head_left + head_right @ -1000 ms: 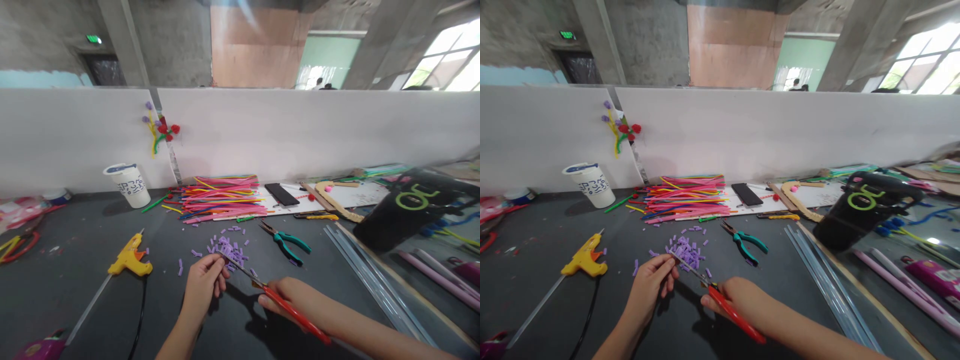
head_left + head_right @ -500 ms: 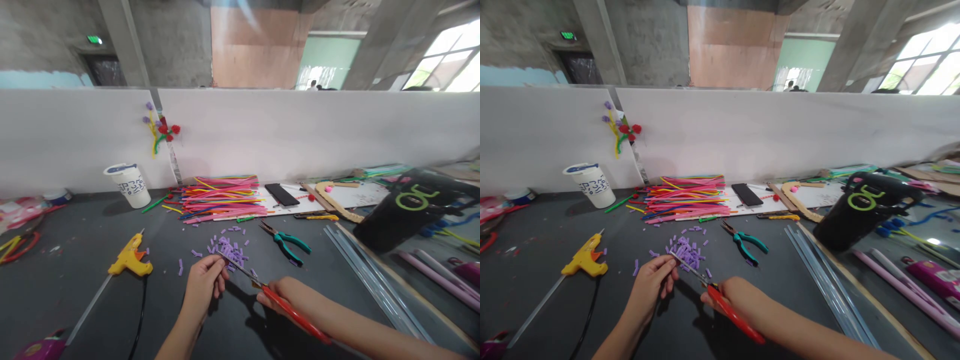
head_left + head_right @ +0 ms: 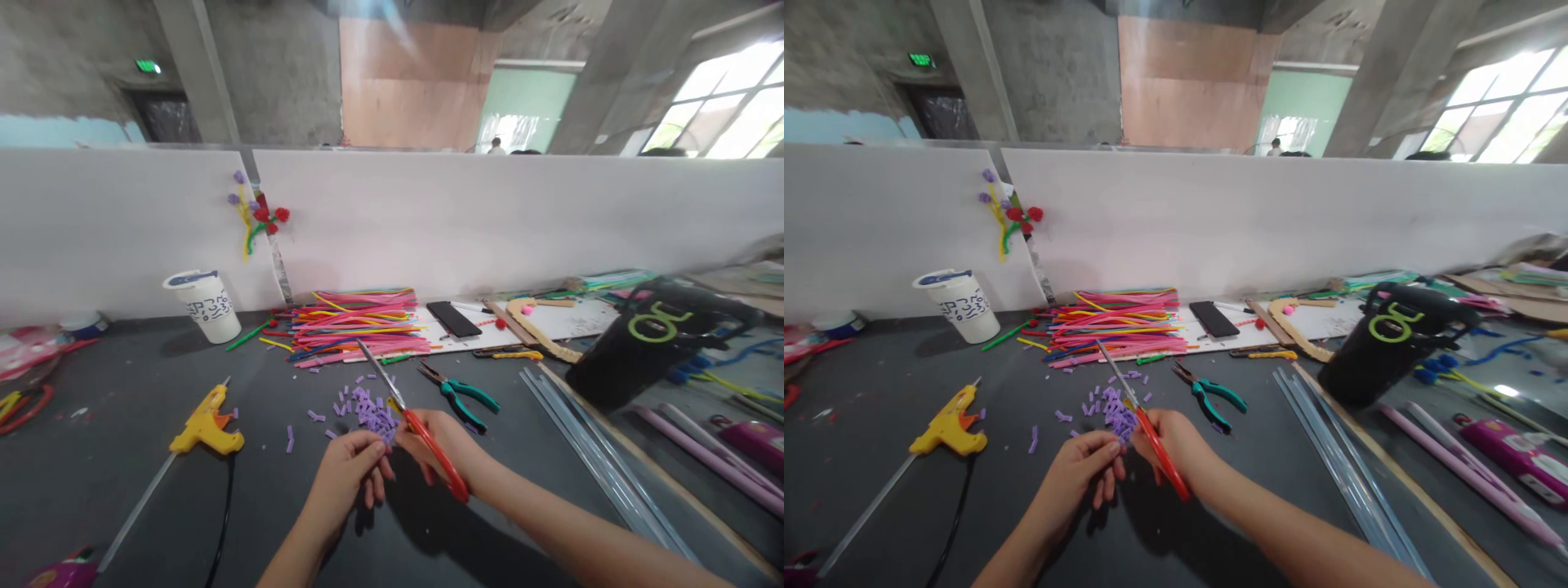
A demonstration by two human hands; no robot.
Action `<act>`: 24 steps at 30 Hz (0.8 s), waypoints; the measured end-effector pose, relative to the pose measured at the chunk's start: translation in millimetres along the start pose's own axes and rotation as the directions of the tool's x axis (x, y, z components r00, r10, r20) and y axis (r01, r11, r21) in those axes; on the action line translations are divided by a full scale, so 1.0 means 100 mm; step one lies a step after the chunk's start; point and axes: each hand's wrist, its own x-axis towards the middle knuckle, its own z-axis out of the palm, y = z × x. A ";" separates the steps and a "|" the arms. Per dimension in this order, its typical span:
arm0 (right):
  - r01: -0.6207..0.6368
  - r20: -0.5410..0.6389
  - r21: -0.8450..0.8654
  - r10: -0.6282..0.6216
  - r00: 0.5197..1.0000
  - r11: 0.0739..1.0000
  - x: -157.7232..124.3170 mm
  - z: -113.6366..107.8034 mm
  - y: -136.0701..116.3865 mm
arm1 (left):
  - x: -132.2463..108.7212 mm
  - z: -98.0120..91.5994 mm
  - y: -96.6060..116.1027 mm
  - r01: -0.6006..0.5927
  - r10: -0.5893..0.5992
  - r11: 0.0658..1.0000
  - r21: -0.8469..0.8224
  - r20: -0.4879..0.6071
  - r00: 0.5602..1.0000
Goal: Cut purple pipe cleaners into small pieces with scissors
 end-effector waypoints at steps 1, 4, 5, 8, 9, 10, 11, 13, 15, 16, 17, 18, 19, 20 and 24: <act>0.022 -0.006 0.014 -0.022 1.000 1.000 0.02 0.03 -0.03 | 0.00 0.01 -0.01 -0.003 0.003 1.000 0.014 0.026 1.000; 0.066 -0.020 0.038 -0.065 0.998 0.997 0.06 0.09 -0.08 | 0.01 0.00 -0.03 -0.003 0.001 0.999 0.035 0.056 0.998; 0.075 -0.026 0.042 -0.074 0.997 0.996 0.06 0.09 -0.09 | 0.01 0.00 -0.04 0.000 -0.001 0.999 0.034 0.055 0.998; 0.086 -0.036 0.055 -0.084 0.996 0.995 0.05 0.10 -0.08 | 0.01 0.01 -0.04 0.003 -0.004 1.000 0.022 0.047 0.999; 0.085 -0.039 0.058 -0.083 0.996 0.995 0.04 0.10 -0.08 | 0.01 0.01 -0.04 0.003 -0.003 1.000 0.017 0.044 0.999; 0.082 -0.040 0.061 -0.079 0.996 0.995 0.04 0.11 -0.09 | 0.01 0.01 -0.04 0.003 -0.003 1.000 0.012 0.041 0.999; 0.078 -0.041 0.063 -0.075 0.996 0.995 0.03 0.11 -0.10 | 0.01 0.02 -0.04 0.004 -0.004 1.000 0.007 0.041 0.999; 0.068 -0.041 0.067 -0.066 0.997 0.995 0.02 0.12 -0.13 | 0.00 0.02 -0.03 0.004 -0.003 1.000 -0.003 0.043 0.999; 0.053 -0.033 0.071 -0.051 0.998 0.996 0.01 0.11 -0.16 | -0.01 0.01 -0.01 0.005 -0.004 1.000 -0.018 0.055 0.998; 0.047 -0.027 0.071 -0.045 0.999 0.996 0.00 0.10 -0.18 | -0.01 0.01 0.00 0.010 -0.008 1.000 -0.029 0.060 0.998; 0.042 -0.020 0.071 -0.041 0.999 0.997 0.00 0.08 -0.20 | -0.02 0.01 0.02 0.019 -0.017 0.999 -0.039 0.062 0.998; 0.040 -0.014 0.070 -0.039 0.999 0.997 -0.01 0.05 -0.21 | -0.02 0.00 0.03 0.030 -0.027 0.998 -0.049 0.062 0.998; 0.040 -0.008 0.069 -0.039 0.999 0.997 -0.01 0.03 -0.22 | -0.02 0.00 0.04 0.039 -0.036 0.998 -0.056 0.062 0.997; 0.041 -0.003 0.067 -0.041 0.999 0.997 -0.02 0.01 -0.22 | -0.03 0.00 0.04 0.047 -0.043 0.997 -0.056 0.061 0.997; 0.052 0.016 0.055 -0.053 0.998 0.997 0.00 0.00 -0.19 | -0.03 0.01 0.02 0.040 -0.039 0.999 -0.005 0.078 0.996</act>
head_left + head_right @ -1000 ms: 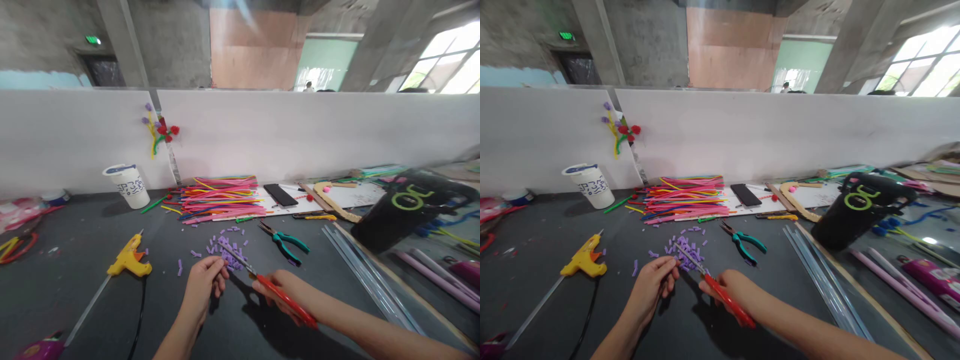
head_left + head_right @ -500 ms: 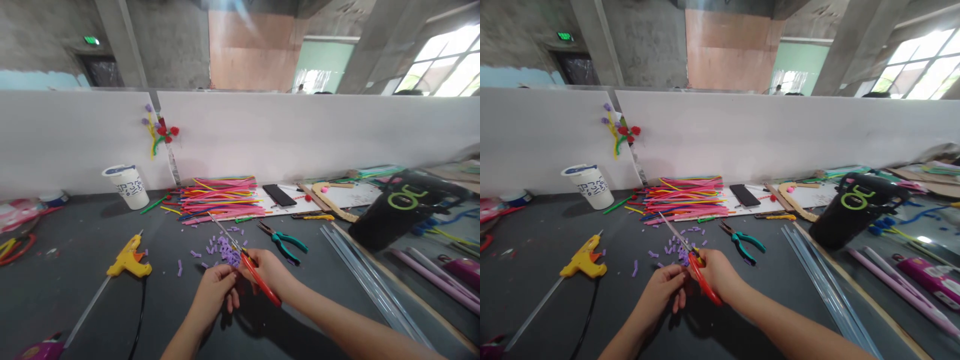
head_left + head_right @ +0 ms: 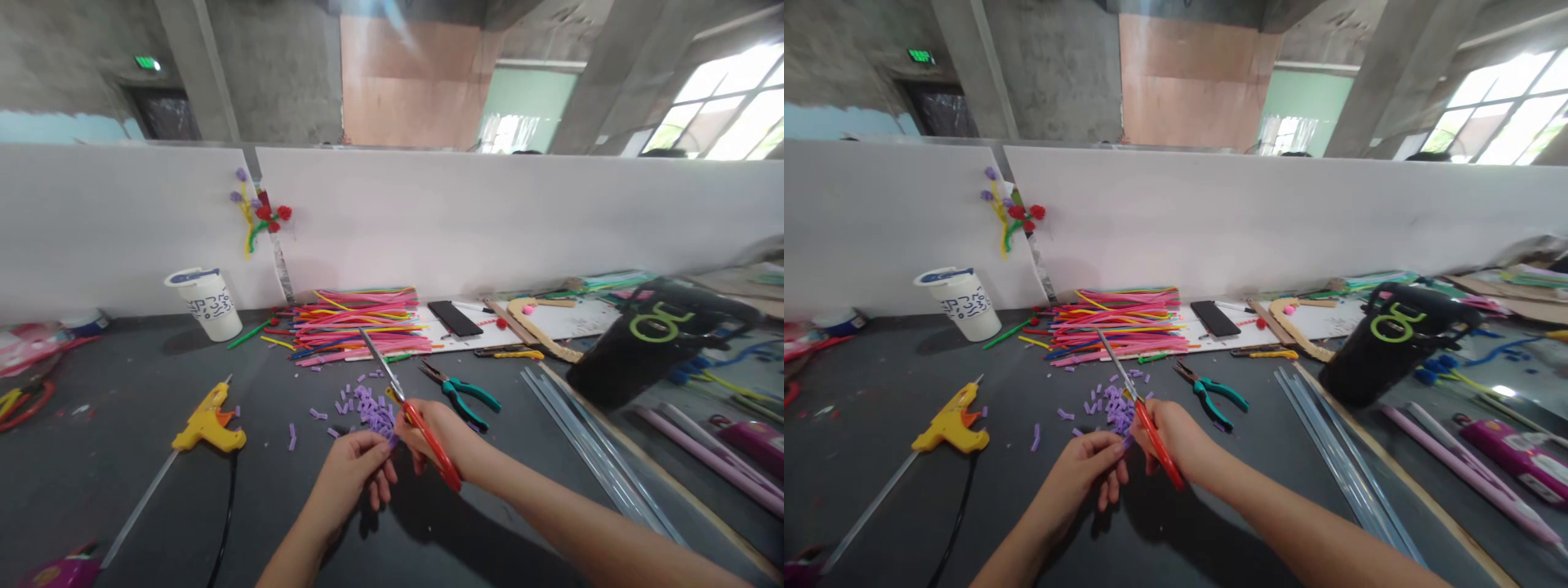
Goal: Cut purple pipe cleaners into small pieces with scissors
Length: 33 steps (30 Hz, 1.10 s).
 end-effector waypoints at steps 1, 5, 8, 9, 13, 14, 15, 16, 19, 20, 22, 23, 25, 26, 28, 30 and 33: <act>0.005 0.003 -0.007 -0.005 1.000 1.000 0.01 0.01 0.01 | 0.00 0.00 -0.01 -0.005 0.005 1.000 0.017 0.003 1.000; 0.029 -0.019 -0.056 -0.030 0.999 0.998 -0.02 -0.05 0.03 | 0.01 -0.02 -0.01 -0.045 0.048 0.997 0.061 -0.060 0.997; 0.068 -0.043 -0.166 -0.077 0.996 0.984 -0.16 -0.20 0.03 | 0.01 -0.07 0.03 -0.094 0.097 0.995 0.024 -0.199 0.975; 0.102 -0.034 -0.312 -0.118 0.992 0.944 -0.22 -0.26 0.03 | 0.01 -0.08 0.04 -0.114 0.112 0.994 0.007 -0.246 0.963; 0.080 0.081 -0.576 -0.040 0.996 0.814 -0.46 -0.39 0.10 | 0.02 -0.12 0.08 -0.164 0.147 0.986 -0.018 -0.355 0.923; 0.072 0.107 -0.591 -0.010 0.994 0.803 -0.50 -0.39 0.12 | 0.01 -0.12 0.09 -0.170 0.153 0.985 -0.013 -0.372 0.915; 0.070 0.126 -0.600 0.009 0.992 0.797 -0.53 -0.38 0.15 | 0.01 -0.12 0.09 -0.173 0.159 0.985 -0.002 -0.386 0.909; 0.067 0.137 -0.601 0.020 0.990 0.797 -0.55 -0.35 0.16 | 0.01 -0.12 0.09 -0.175 0.166 0.984 0.014 -0.393 0.904; 0.036 0.144 -0.575 0.057 0.988 0.818 -0.57 -0.28 0.16 | 0.00 -0.11 0.10 -0.172 0.186 0.982 0.072 -0.383 0.905; 0.022 0.145 -0.564 0.073 0.987 0.825 -0.56 -0.26 0.15 | 0.00 -0.12 0.10 -0.171 0.192 0.981 0.090 -0.376 0.906; 0.011 0.150 -0.547 0.085 0.985 0.837 -0.55 -0.24 0.13 | 0.00 -0.13 0.10 -0.167 0.201 0.978 0.123 -0.366 0.909; 0.016 0.154 -0.544 0.080 0.985 0.839 -0.55 -0.23 0.12 | 0.00 -0.13 0.10 -0.164 0.203 0.977 0.136 -0.361 0.910; 0.029 0.156 -0.545 0.067 0.985 0.838 -0.53 -0.23 0.14 | 0.00 -0.14 0.10 -0.158 0.202 0.976 0.153 -0.350 0.915; 0.037 0.154 -0.548 0.058 0.986 0.836 -0.53 -0.23 0.17 | 0.01 -0.14 0.09 -0.154 0.200 0.975 0.158 -0.345 0.917; 0.052 0.147 -0.559 0.037 0.988 0.827 -0.51 -0.24 0.23 | 0.01 -0.14 0.09 -0.150 0.198 0.975 0.164 -0.339 0.920; 0.073 0.140 -0.564 0.008 0.990 0.822 -0.49 -0.24 0.29 | 0.01 -0.13 0.09 -0.147 0.197 0.974 0.171 -0.330 0.923; 0.078 0.126 -0.583 -0.005 0.992 0.809 -0.47 -0.24 0.34 | 0.01 -0.13 0.09 -0.142 0.191 0.975 0.172 -0.314 0.930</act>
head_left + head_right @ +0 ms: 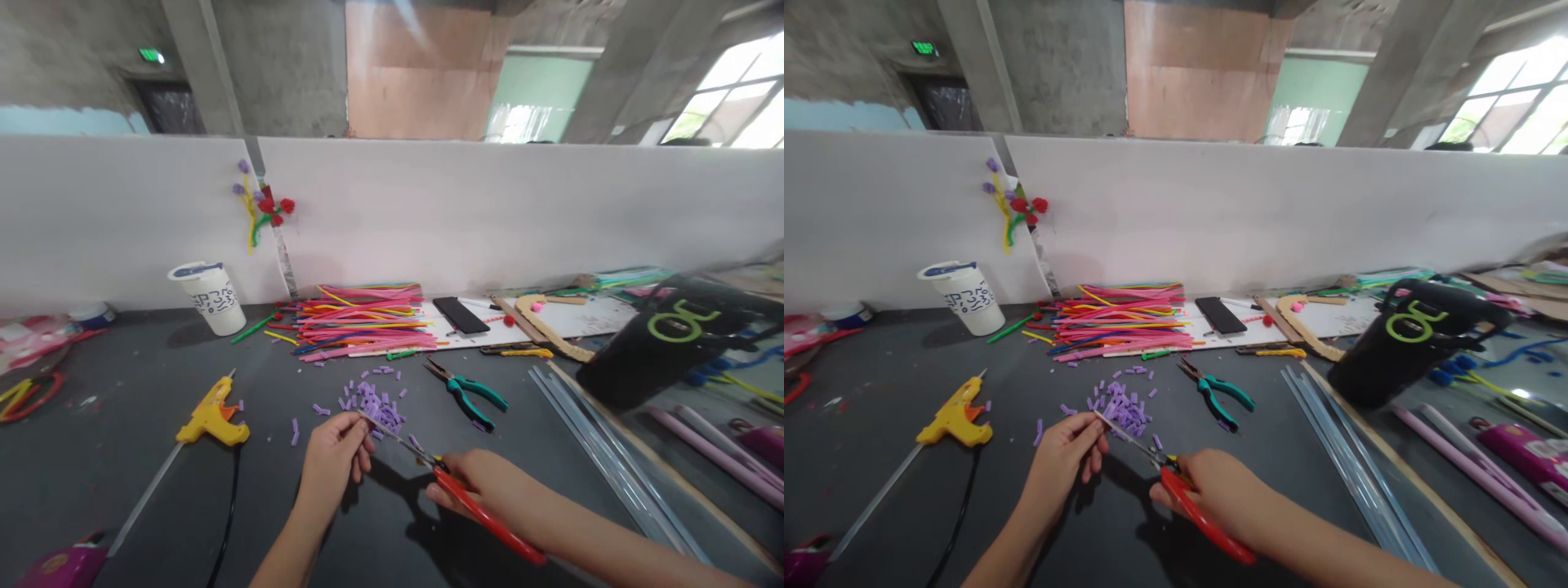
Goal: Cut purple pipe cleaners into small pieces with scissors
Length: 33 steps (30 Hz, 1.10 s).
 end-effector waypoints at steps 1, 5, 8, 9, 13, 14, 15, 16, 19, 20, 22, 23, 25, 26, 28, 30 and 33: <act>0.000 -0.007 -0.016 0.000 1.000 1.000 0.01 0.00 0.01 | 0.00 0.00 0.00 0.003 -0.003 1.000 0.001 0.007 1.000; 0.021 -0.025 -0.026 -0.022 0.999 0.999 0.02 0.01 0.01 | 0.01 -0.01 -0.01 0.013 -0.013 1.000 0.004 0.031 0.999; 0.015 -0.009 0.002 -0.015 1.000 1.000 0.02 0.01 0.00 | 0.01 -0.01 -0.02 0.016 -0.016 1.000 -0.014 0.031 0.999; 0.011 -0.001 0.006 -0.011 1.000 1.000 0.01 0.00 -0.01 | 0.01 -0.01 -0.02 0.019 -0.018 1.000 -0.019 0.030 0.999; -0.009 0.020 0.022 0.008 1.000 1.000 -0.01 -0.02 -0.04 | 0.00 0.00 -0.01 0.026 -0.025 0.999 -0.035 0.030 0.999; -0.014 0.018 0.024 0.013 1.000 1.000 -0.01 -0.02 -0.04 | 0.00 0.00 -0.01 0.028 -0.027 0.999 -0.040 0.028 0.999; -0.017 0.014 0.023 0.016 1.000 1.000 -0.02 -0.02 -0.04 | 0.00 0.00 -0.01 0.030 -0.029 0.999 -0.043 0.027 0.999; -0.017 0.011 0.020 0.017 1.000 1.000 -0.02 -0.02 -0.04 | 0.00 0.00 -0.01 0.032 -0.030 0.999 -0.045 0.024 0.999; -0.016 0.007 0.000 0.016 1.000 1.000 -0.01 -0.01 -0.02 | 0.01 0.00 -0.02 0.034 -0.033 0.998 -0.044 0.013 0.999; -0.013 0.009 -0.003 0.013 1.000 1.000 -0.01 -0.01 -0.02 | 0.01 -0.01 -0.02 0.034 -0.034 0.998 -0.043 0.011 0.999; -0.011 0.015 -0.007 0.011 1.000 1.000 -0.01 -0.02 -0.03 | 0.01 -0.01 -0.02 0.035 -0.034 0.999 -0.039 0.013 0.999; -0.011 0.018 -0.009 0.012 1.000 1.000 -0.01 -0.03 -0.04 | 0.01 -0.01 -0.02 0.036 -0.035 0.999 -0.036 0.014 0.999; -0.022 0.025 -0.008 0.022 0.999 1.000 -0.01 -0.04 -0.08 | 0.01 -0.02 -0.02 0.038 -0.037 0.999 -0.033 0.019 0.999; -0.035 0.024 -0.007 0.035 0.999 0.999 0.00 -0.05 -0.09 | 0.01 -0.02 -0.02 0.040 -0.040 0.999 -0.035 0.020 0.999; -0.055 0.018 0.007 0.055 0.998 0.998 0.01 -0.04 -0.09 | 0.01 -0.01 -0.02 0.049 -0.048 0.998 -0.043 0.019 0.999; -0.064 0.012 0.026 0.064 0.998 0.998 0.04 0.00 -0.06 | 0.01 0.00 -0.02 0.062 -0.061 0.996 -0.057 0.018 0.998; -0.082 0.021 0.065 0.081 0.997 0.994 0.07 0.06 0.00 | 0.01 0.01 -0.04 0.088 -0.087 0.993 -0.080 0.018 0.996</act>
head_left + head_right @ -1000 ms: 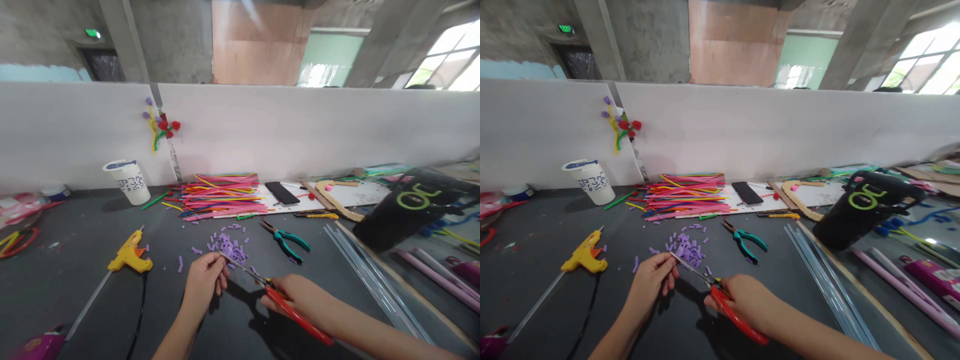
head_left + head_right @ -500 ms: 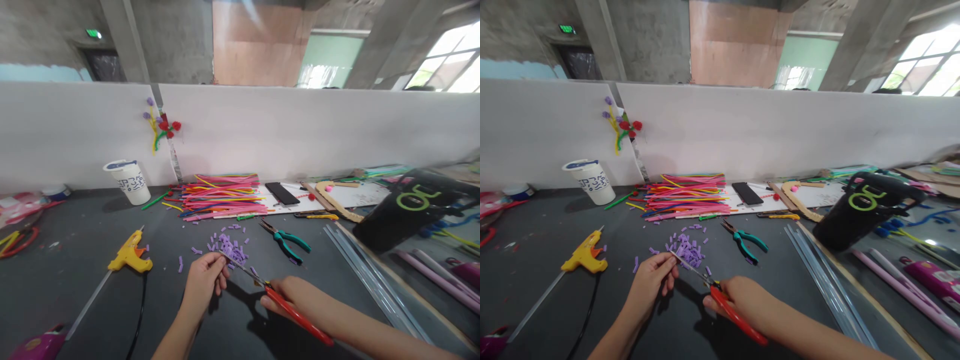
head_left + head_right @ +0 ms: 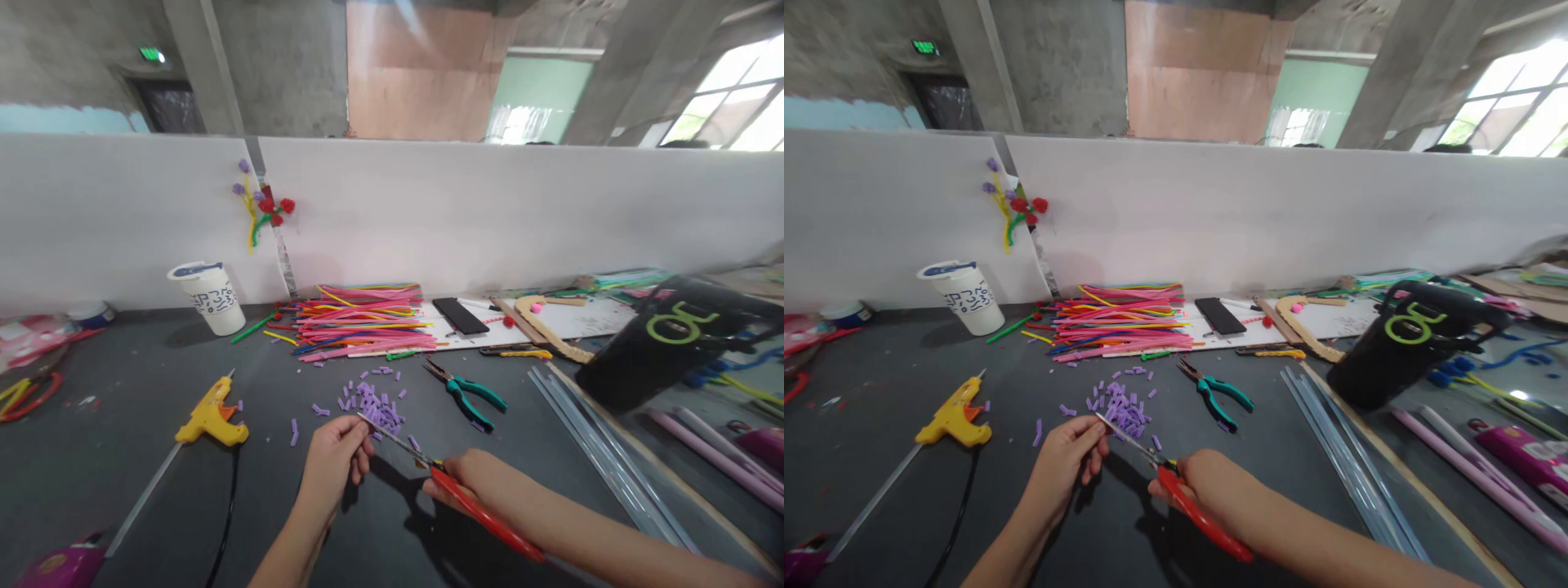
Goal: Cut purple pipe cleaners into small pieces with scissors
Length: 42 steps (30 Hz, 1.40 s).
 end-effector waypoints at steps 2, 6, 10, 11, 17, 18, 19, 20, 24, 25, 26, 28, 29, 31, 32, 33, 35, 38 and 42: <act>-0.016 0.005 0.029 0.016 1.000 0.999 0.01 0.02 0.02 | 0.01 0.00 -0.01 0.018 -0.018 1.000 -0.019 -0.003 1.000; -0.062 0.008 0.126 0.061 0.998 0.990 0.03 -0.03 0.00 | 0.00 0.01 -0.01 0.044 -0.044 0.997 -0.060 0.009 0.999; -0.016 -0.108 0.390 0.063 0.992 0.921 0.16 -0.06 -0.07 | -0.03 0.04 0.00 0.100 -0.091 0.992 -0.073 0.121 0.989; 0.012 -0.137 0.435 0.053 0.989 0.900 0.21 -0.06 -0.10 | -0.04 0.06 -0.01 0.117 -0.104 0.991 -0.070 0.165 0.981; 0.152 -0.238 0.498 -0.034 0.971 0.854 0.41 0.04 -0.33 | -0.06 0.08 -0.05 0.129 -0.105 0.990 -0.057 0.308 0.946; 0.172 -0.261 0.499 -0.041 0.964 0.849 0.42 0.05 -0.35 | -0.06 0.07 -0.05 0.142 -0.116 0.988 -0.065 0.305 0.945; 0.189 -0.282 0.499 -0.047 0.958 0.846 0.43 0.06 -0.37 | -0.06 0.07 -0.04 0.165 -0.133 0.983 -0.082 0.298 0.945; 0.204 -0.300 0.500 -0.053 0.953 0.842 0.43 0.07 -0.37 | -0.06 0.06 -0.04 0.191 -0.153 0.975 -0.110 0.291 0.945; 0.229 -0.316 0.518 -0.065 0.947 0.824 0.44 0.06 -0.32 | -0.09 0.06 0.00 0.250 -0.172 0.933 -0.259 0.290 0.941; 0.229 -0.304 0.530 -0.069 0.950 0.816 0.45 0.05 -0.30 | -0.11 0.06 0.02 0.248 -0.160 0.925 -0.288 0.297 0.941; 0.227 -0.286 0.546 -0.075 0.955 0.806 0.45 0.05 -0.28 | -0.12 0.06 0.03 0.246 -0.148 0.920 -0.305 0.311 0.939; 0.223 -0.242 0.585 -0.095 0.966 0.780 0.46 0.05 -0.26 | -0.13 0.06 0.05 0.244 -0.132 0.916 -0.318 0.334 0.933; 0.221 -0.224 0.605 -0.103 0.969 0.765 0.46 0.04 -0.26 | -0.13 0.06 0.06 0.242 -0.130 0.920 -0.308 0.341 0.931; 0.222 -0.205 0.639 -0.114 0.972 0.737 0.45 0.04 -0.26 | -0.11 0.06 0.06 0.228 -0.145 0.939 -0.257 0.306 0.941; 0.224 -0.204 0.652 -0.117 0.972 0.725 0.44 0.04 -0.27 | -0.09 0.05 0.05 0.215 -0.158 0.953 -0.212 0.256 0.954; 0.226 -0.204 0.663 -0.118 0.972 0.713 0.43 0.03 -0.27 | -0.08 0.04 0.04 0.198 -0.166 0.967 -0.157 0.194 0.967; 0.228 -0.202 0.683 -0.120 0.972 0.694 0.41 0.02 -0.28 | -0.05 0.03 0.02 0.164 -0.159 0.985 -0.063 0.080 0.984; 0.225 -0.192 0.707 -0.124 0.973 0.671 0.38 0.00 -0.29 | -0.03 0.04 0.01 0.115 -0.108 0.991 -0.071 0.098 0.989; 0.224 -0.189 0.725 -0.124 0.974 0.651 0.37 -0.01 -0.30 | -0.07 0.08 0.02 0.145 -0.120 0.984 -0.106 0.213 0.970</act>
